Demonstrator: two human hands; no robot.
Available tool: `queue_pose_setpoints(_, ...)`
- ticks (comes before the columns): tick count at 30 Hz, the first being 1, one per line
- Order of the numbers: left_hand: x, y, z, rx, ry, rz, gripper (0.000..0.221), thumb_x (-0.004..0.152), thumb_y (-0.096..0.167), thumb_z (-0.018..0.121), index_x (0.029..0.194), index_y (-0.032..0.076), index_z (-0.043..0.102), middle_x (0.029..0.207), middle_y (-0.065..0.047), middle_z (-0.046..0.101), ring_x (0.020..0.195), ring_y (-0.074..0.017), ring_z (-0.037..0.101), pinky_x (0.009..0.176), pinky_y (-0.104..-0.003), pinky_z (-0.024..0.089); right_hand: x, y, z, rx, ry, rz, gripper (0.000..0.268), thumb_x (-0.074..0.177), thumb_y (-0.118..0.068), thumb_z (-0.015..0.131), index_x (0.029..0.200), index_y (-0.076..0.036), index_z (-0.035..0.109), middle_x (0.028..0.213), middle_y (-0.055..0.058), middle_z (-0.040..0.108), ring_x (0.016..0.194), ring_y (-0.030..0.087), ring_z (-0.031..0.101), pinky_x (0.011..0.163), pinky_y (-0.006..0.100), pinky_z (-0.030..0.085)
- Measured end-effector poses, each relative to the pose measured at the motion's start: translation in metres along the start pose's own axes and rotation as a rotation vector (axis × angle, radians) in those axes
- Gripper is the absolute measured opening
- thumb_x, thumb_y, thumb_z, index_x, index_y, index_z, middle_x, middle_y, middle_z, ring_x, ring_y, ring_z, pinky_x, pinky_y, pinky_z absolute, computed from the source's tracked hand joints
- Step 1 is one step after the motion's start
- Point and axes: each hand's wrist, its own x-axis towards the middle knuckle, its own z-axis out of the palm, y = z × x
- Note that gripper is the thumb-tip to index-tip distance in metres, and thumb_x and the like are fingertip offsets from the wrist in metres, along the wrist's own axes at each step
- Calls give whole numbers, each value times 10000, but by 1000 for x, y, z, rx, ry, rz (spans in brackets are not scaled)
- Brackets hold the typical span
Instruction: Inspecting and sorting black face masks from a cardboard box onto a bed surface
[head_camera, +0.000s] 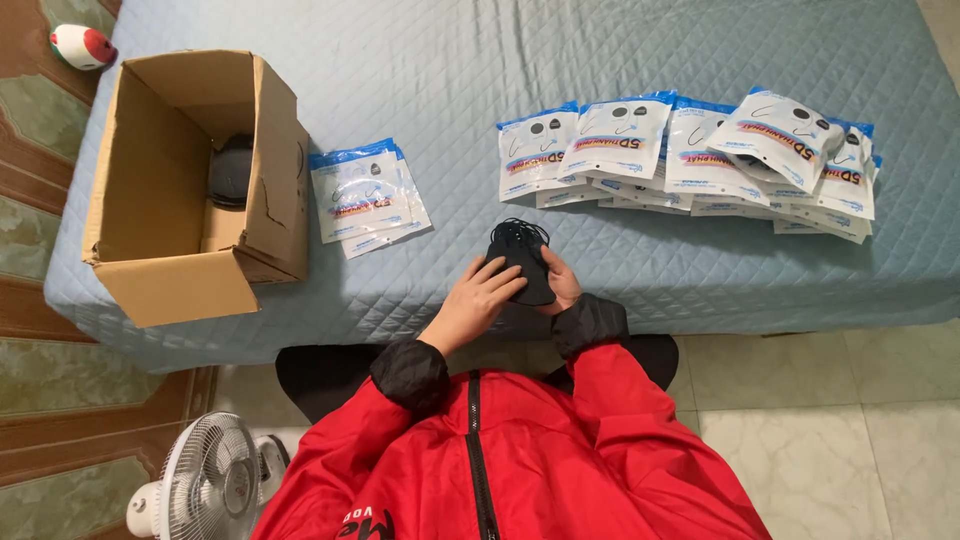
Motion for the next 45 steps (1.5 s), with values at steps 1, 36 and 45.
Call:
queue_pose_setpoints(1, 3, 2, -3, -3, 0, 1, 492, 777, 86, 741, 1254, 178, 660, 1327, -35, 677, 1273, -300, 597, 1103, -509, 425, 1, -5, 2, 0, 1, -3, 623, 1048, -441, 489, 1501, -14, 457, 1509, 264, 491, 1304, 408, 564, 1146, 572, 389)
queue_pose_setpoints(36, 19, -26, 40, -70, -20, -557, 376, 828, 264, 842, 1133, 133, 666, 1001, -57, 571, 916, -252, 616, 791, -377, 507, -10, -10, 55, -593, 461, -349, 400, 975, -139, 732, 1273, 104, 620, 1203, 320, 682, 1051, 435, 721, 915, 566, 611)
queue_pose_setpoints(45, 20, -22, 36, -200, -75, -662, 346, 849, 255, 828, 1112, 119, 649, 952, -28, 487, 898, -228, 537, 796, -358, 437, -6, -22, 28, -614, 469, -354, 417, 950, -143, 771, 1235, 125, 624, 1184, 332, 683, 1032, 450, 725, 907, 575, 614)
